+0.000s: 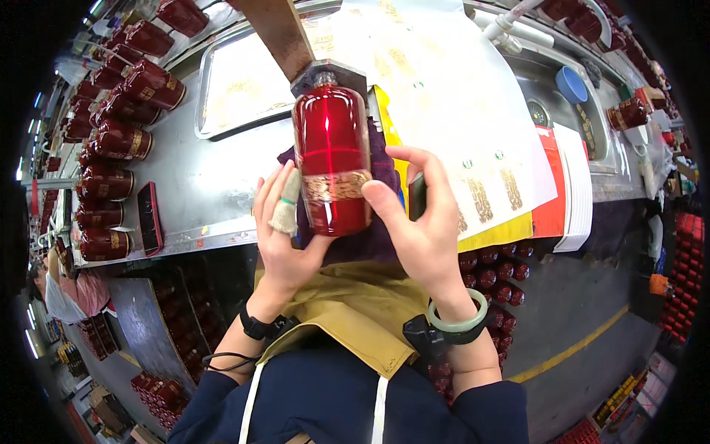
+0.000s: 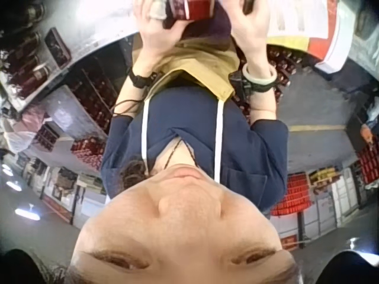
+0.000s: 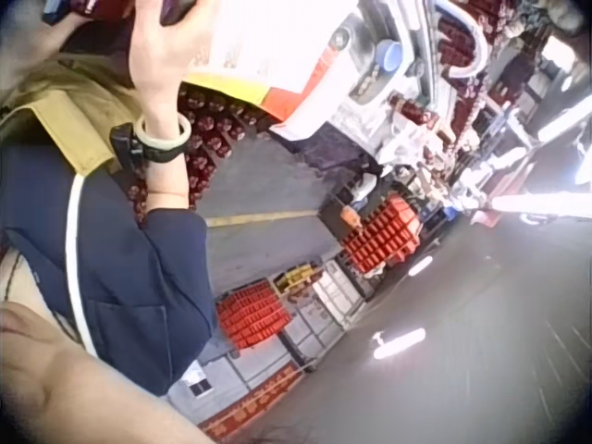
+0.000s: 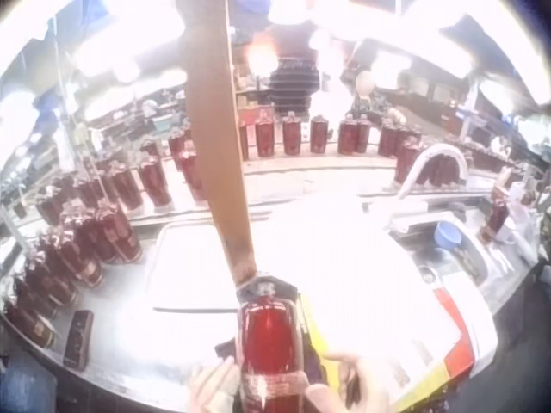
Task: Applying decorative labels and stickers to glass liquor bottles on a production line.
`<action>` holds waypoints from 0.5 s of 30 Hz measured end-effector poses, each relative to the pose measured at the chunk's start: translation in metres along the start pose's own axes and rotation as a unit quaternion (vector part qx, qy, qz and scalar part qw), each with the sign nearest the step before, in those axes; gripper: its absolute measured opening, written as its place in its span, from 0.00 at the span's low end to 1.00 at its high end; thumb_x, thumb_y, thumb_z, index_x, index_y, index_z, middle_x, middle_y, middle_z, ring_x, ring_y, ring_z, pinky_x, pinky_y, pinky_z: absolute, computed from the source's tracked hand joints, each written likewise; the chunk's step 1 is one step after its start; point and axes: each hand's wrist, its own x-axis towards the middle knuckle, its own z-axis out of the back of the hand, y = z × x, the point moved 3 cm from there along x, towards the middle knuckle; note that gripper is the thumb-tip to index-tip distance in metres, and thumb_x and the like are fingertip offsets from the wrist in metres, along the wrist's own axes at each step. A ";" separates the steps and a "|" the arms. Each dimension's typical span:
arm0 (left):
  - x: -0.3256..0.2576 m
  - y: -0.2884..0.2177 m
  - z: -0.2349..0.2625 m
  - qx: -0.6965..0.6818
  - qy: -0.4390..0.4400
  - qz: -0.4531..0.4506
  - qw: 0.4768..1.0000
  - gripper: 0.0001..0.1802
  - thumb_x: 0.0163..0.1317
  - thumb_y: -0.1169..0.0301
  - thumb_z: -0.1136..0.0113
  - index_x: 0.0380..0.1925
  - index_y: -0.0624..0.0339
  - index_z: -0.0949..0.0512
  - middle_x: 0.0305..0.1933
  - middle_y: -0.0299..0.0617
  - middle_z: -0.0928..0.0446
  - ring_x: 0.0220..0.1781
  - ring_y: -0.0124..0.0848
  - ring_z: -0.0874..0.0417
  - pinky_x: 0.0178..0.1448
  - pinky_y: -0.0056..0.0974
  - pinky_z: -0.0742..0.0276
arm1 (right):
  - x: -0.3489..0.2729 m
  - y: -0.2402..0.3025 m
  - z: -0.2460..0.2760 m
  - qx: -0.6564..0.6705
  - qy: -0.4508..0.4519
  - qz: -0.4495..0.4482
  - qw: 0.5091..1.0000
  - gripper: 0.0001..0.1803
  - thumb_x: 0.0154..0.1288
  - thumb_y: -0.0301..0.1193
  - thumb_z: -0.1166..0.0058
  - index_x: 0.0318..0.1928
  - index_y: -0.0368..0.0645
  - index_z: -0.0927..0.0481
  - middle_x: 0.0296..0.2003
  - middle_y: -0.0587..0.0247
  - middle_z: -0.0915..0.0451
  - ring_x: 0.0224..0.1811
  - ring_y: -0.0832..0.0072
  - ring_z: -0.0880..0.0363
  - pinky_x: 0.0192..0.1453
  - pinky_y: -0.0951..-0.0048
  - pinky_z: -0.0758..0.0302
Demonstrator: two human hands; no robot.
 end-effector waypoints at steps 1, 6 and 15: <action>-0.001 -0.002 -0.002 -0.029 -0.016 -0.005 0.999 0.45 0.48 0.69 0.18 0.67 0.72 0.26 0.74 0.58 0.28 0.72 0.56 0.24 0.80 0.63 0.41 | 0.004 -0.008 -0.003 0.009 0.003 -0.036 0.999 0.25 0.68 0.37 0.28 0.60 0.40 0.20 0.35 0.75 0.34 0.37 0.85 0.38 0.41 0.82 0.38; -0.006 0.004 -0.009 -0.070 0.004 -0.025 0.997 0.44 0.52 0.72 0.22 0.69 0.72 0.28 0.74 0.63 0.29 0.75 0.58 0.26 0.80 0.64 0.41 | 0.009 -0.032 -0.019 0.090 0.023 -0.118 0.989 0.29 0.67 0.37 0.27 0.62 0.36 0.21 0.32 0.78 0.33 0.31 0.87 0.40 0.35 0.82 0.41; -0.007 0.007 -0.011 -0.076 0.034 -0.019 0.996 0.38 0.48 0.79 0.25 0.63 0.74 0.23 0.74 0.69 0.31 0.75 0.61 0.27 0.77 0.65 0.35 | 0.010 -0.034 -0.021 0.131 0.074 -0.148 0.977 0.33 0.67 0.34 0.27 0.67 0.33 0.24 0.33 0.78 0.30 0.32 0.89 0.37 0.37 0.84 0.39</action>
